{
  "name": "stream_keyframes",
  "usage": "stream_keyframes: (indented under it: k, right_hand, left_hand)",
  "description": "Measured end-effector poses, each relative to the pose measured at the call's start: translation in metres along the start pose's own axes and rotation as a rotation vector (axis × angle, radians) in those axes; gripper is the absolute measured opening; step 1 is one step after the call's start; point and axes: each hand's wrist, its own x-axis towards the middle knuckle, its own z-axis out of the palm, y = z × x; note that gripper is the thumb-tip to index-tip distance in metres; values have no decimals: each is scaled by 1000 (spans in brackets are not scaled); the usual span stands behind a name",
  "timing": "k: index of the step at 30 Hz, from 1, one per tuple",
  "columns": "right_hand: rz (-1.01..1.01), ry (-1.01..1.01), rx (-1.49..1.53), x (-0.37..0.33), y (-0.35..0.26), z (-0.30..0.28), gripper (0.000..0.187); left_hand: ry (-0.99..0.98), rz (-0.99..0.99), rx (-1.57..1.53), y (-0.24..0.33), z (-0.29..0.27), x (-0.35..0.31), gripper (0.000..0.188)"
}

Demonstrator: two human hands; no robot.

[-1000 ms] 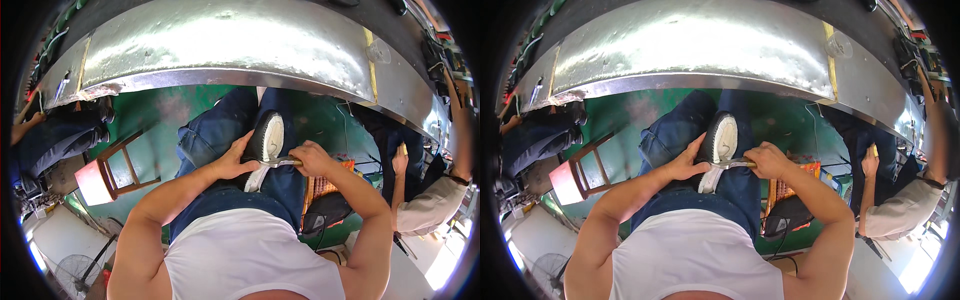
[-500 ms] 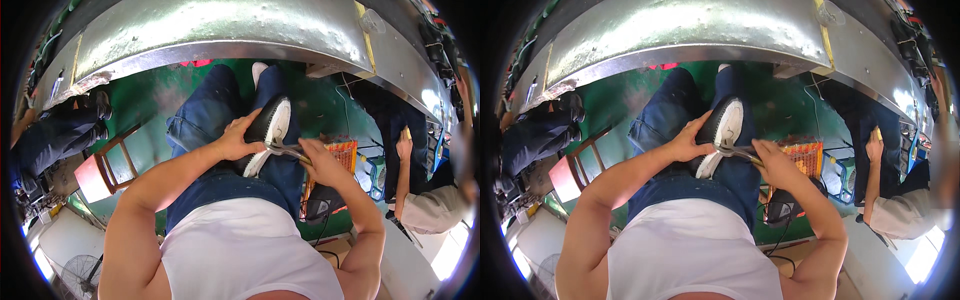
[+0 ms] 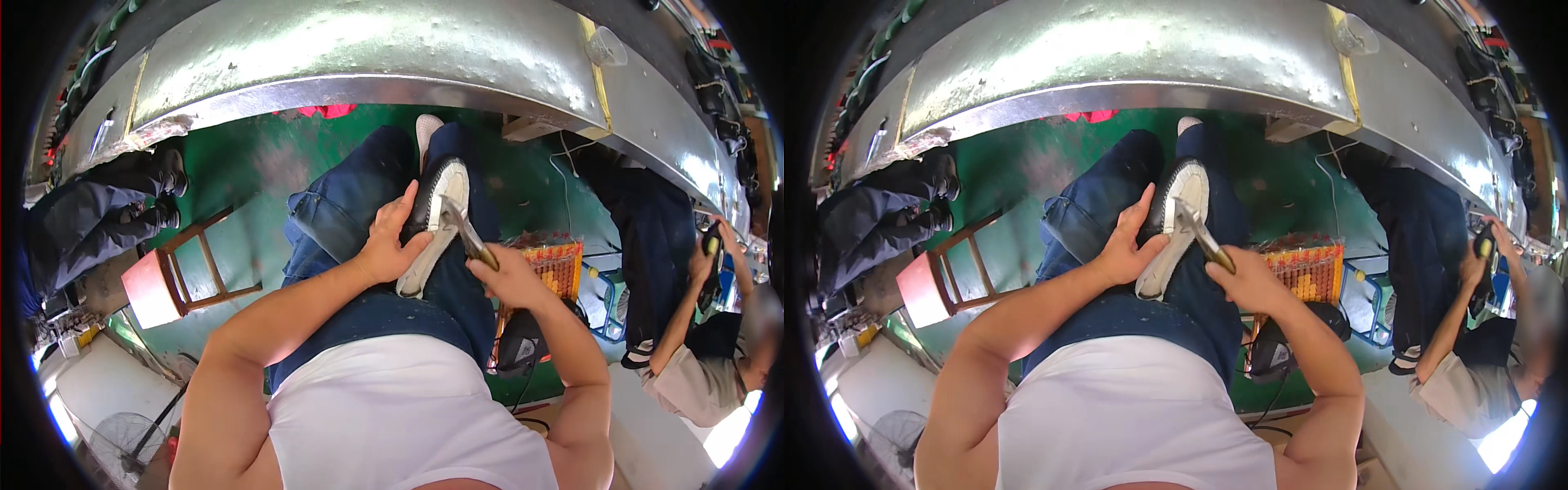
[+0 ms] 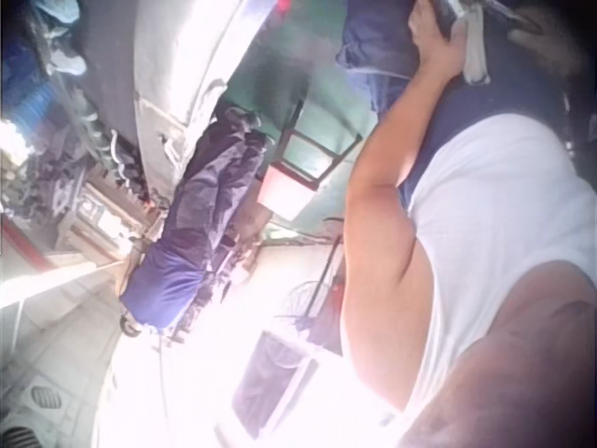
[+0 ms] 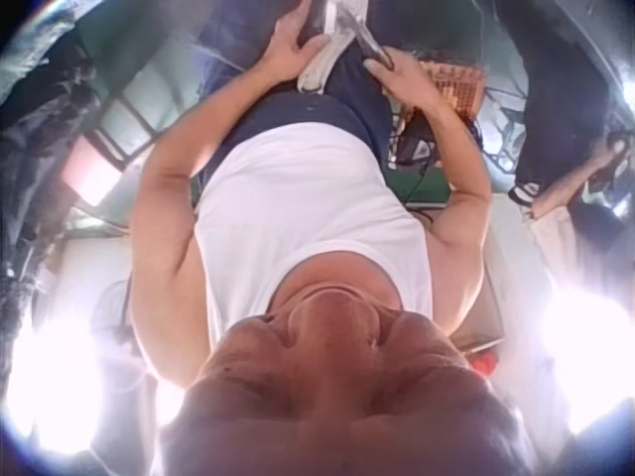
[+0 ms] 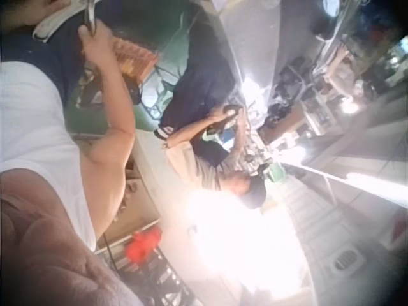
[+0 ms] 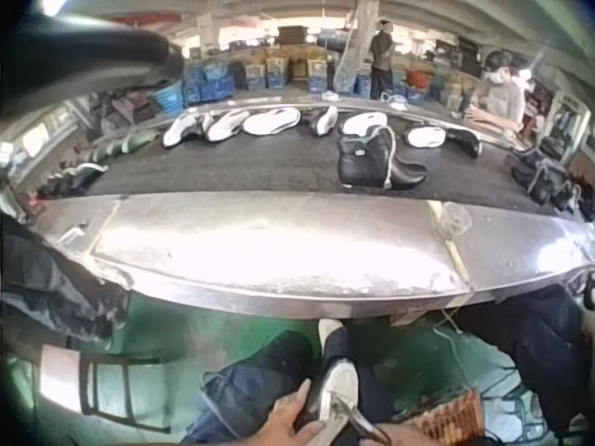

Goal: Shaping and finishing shoe components using pliers and a hammer on a factory production line.

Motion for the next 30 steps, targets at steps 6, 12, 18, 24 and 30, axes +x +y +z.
stream_keyframes:
  k: [6,12,18,24,30]
  right_hand:
    - [181,-184,565,12,31,12,24]
    - [255,-477,707,12,25,-46,38]
    - [-59,37,19,21,-20,-23,45]
    - [-166,41,-190,33,-29,-23,47]
    - [-69,25,-169,27,-31,-16,44]
  left_hand:
    - [-42,94,265,22,-6,4,67]
    - [-170,-38,392,40,-14,11,56]
    - [-252,-77,459,45,-15,15,52]
    - [-304,-78,449,48,-23,15,55]
    - [-174,-182,335,36,-12,10,76]
